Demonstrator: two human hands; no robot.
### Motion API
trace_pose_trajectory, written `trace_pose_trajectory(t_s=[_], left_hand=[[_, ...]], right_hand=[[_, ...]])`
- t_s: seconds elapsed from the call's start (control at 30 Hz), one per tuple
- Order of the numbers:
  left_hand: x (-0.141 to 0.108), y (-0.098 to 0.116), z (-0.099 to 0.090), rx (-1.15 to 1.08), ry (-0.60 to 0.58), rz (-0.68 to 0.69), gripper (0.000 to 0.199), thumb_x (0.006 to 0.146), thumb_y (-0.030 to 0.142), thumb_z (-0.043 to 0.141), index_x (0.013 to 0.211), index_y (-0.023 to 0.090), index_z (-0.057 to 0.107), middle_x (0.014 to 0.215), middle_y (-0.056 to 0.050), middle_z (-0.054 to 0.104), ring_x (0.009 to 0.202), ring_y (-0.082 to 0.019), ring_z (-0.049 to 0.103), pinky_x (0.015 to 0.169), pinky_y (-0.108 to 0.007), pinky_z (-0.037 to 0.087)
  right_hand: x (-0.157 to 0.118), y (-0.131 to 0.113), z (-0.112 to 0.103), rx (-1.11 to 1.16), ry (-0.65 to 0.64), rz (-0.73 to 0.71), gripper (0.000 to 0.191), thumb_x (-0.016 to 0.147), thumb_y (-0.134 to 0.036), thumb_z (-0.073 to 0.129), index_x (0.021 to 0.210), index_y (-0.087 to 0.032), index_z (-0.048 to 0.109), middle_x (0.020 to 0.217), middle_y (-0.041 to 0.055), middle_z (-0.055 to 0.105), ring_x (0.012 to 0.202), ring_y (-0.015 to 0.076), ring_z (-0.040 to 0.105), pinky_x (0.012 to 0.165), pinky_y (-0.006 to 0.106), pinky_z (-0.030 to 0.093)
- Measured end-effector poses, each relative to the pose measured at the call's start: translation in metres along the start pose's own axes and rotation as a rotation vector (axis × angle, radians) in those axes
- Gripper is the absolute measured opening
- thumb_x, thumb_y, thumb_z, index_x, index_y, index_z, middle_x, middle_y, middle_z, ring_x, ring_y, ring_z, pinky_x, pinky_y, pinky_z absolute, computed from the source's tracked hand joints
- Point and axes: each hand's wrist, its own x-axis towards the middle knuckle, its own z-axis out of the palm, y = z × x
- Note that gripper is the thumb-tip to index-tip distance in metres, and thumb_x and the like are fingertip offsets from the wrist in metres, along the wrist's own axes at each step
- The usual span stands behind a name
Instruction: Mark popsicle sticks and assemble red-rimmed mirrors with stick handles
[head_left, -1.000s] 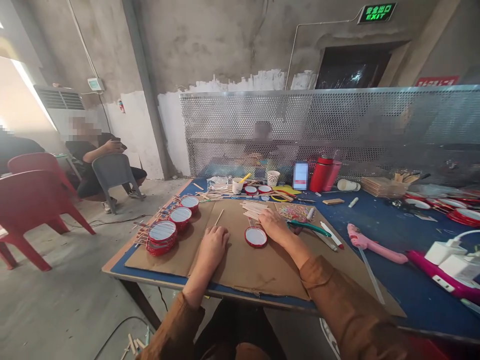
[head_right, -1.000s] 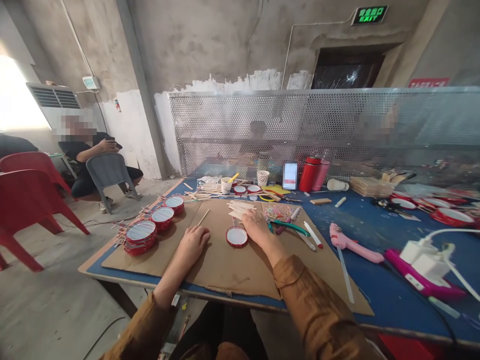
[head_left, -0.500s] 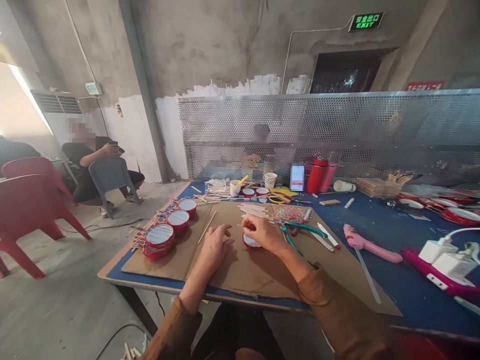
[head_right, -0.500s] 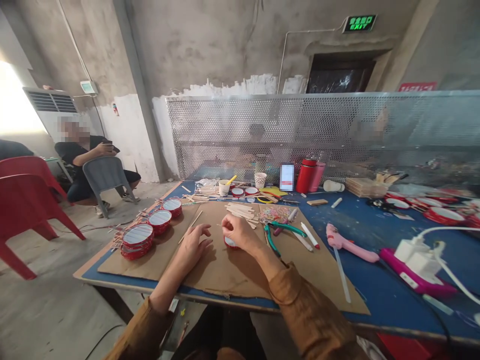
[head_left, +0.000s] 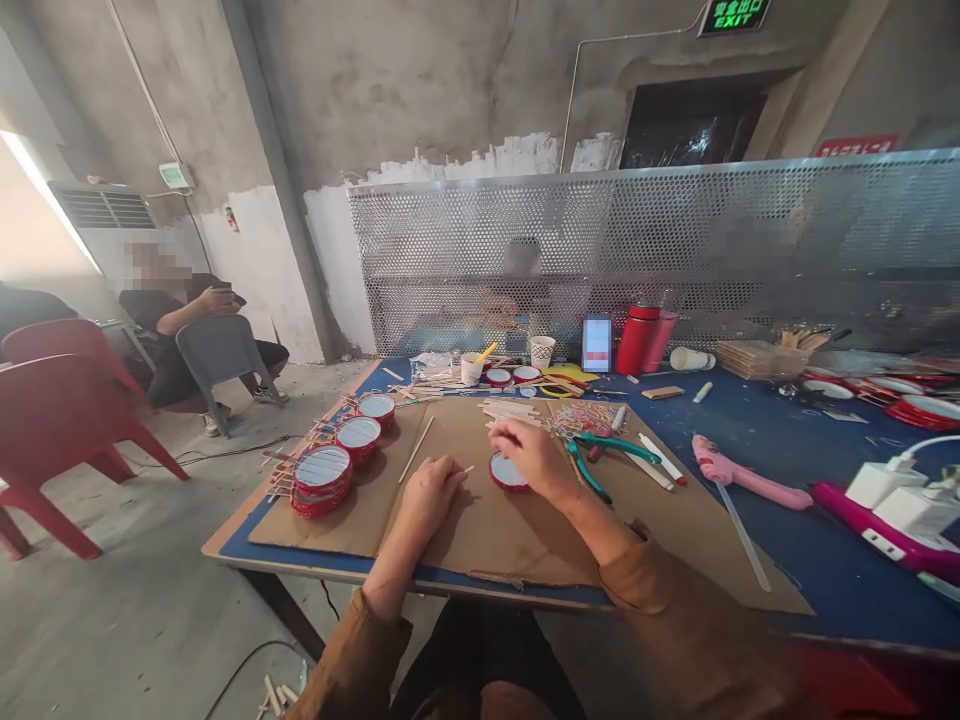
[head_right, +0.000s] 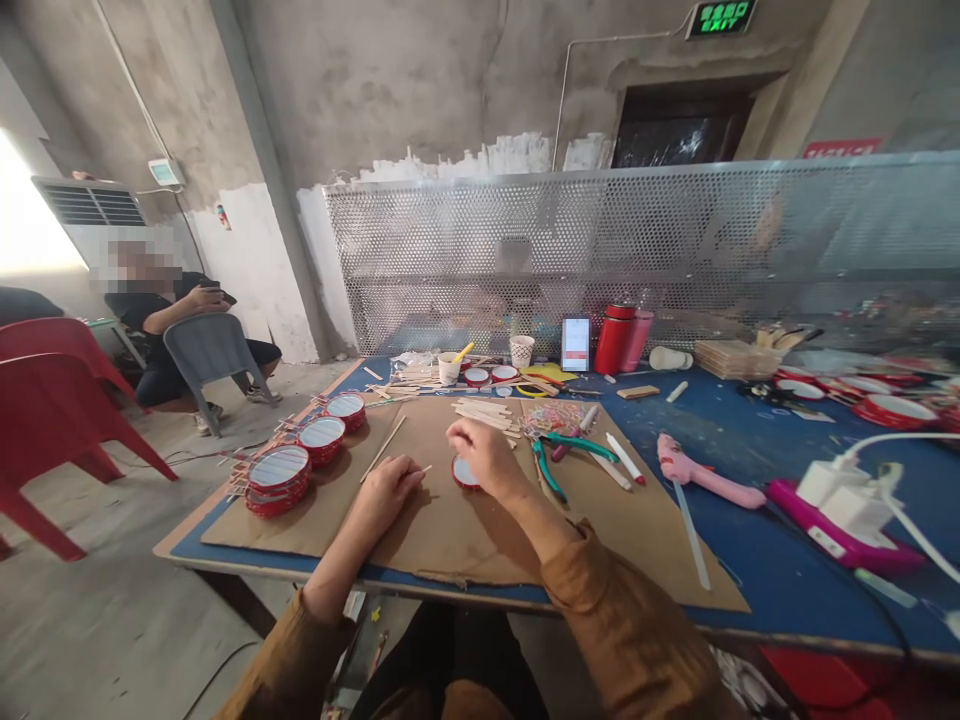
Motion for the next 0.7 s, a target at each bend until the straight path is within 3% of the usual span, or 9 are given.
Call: trace_pose_trajectory(t_s=[0.1,0.27,0.37,0.5,0.63,0.7], left_hand=[[0.0,-0.002,0.002,-0.02,-0.012,-0.023,0.014,0.085,0.02,0.051,0.072,0.019,0.055,0.075,-0.002,0.063,0.076,-0.015,0.055,0.069,-0.024,0.037],[-0.002,-0.002,0.002,-0.028,0.031,-0.007,0.017,0.086,0.024,0.053,0.069,0.019,0.054,0.074,-0.002,0.062,0.075,-0.015,0.055,0.068,-0.024,0.036],[-0.002,-0.003,0.002,-0.023,0.043,-0.001,0.02,0.087,0.029,0.052,0.069,0.019,0.054,0.071,-0.001,0.061,0.073,-0.015,0.054,0.067,-0.024,0.035],[-0.001,-0.006,0.002,-0.021,0.036,0.011,0.022,0.088,0.03,0.048,0.068,0.02,0.053,0.072,-0.002,0.061,0.072,-0.015,0.054,0.067,-0.024,0.035],[-0.001,-0.004,-0.001,-0.089,-0.038,0.011,0.022,0.089,0.027,0.042,0.07,0.02,0.05,0.073,-0.002,0.061,0.072,-0.014,0.056,0.068,-0.024,0.038],[0.0,-0.003,-0.002,-0.142,-0.078,0.034,0.02,0.089,0.027,0.039,0.073,0.021,0.051,0.075,-0.002,0.063,0.073,-0.014,0.057,0.07,-0.023,0.039]], right_hand=[[0.004,0.016,-0.016,0.016,0.252,0.119,0.027,0.086,-0.039,0.045,0.08,-0.019,0.062,0.055,-0.001,0.058,0.047,0.0126,0.051,0.05,0.023,0.039],[0.005,0.03,-0.03,-0.084,0.455,0.135,0.041,0.088,-0.048,0.035,0.07,-0.019,0.057,0.056,0.0036,0.058,0.058,0.0166,0.054,0.057,0.025,0.038],[0.001,0.026,-0.028,-0.128,0.411,0.122,0.038,0.088,-0.045,0.036,0.069,-0.02,0.057,0.056,0.0032,0.059,0.055,0.0162,0.053,0.054,0.025,0.036],[-0.013,0.016,-0.037,-0.216,0.251,0.075,0.024,0.084,-0.037,0.047,0.071,-0.021,0.059,0.06,0.0008,0.062,0.055,0.0146,0.054,0.053,0.023,0.034],[-0.031,0.028,-0.091,-0.618,0.153,0.08,0.022,0.086,-0.031,0.045,0.075,-0.02,0.061,0.077,0.0045,0.067,0.069,0.0171,0.059,0.062,0.027,0.036],[-0.041,0.051,-0.129,-0.827,0.156,0.209,0.021,0.085,-0.029,0.045,0.075,-0.019,0.061,0.086,0.0081,0.068,0.077,0.0208,0.06,0.066,0.03,0.036]])
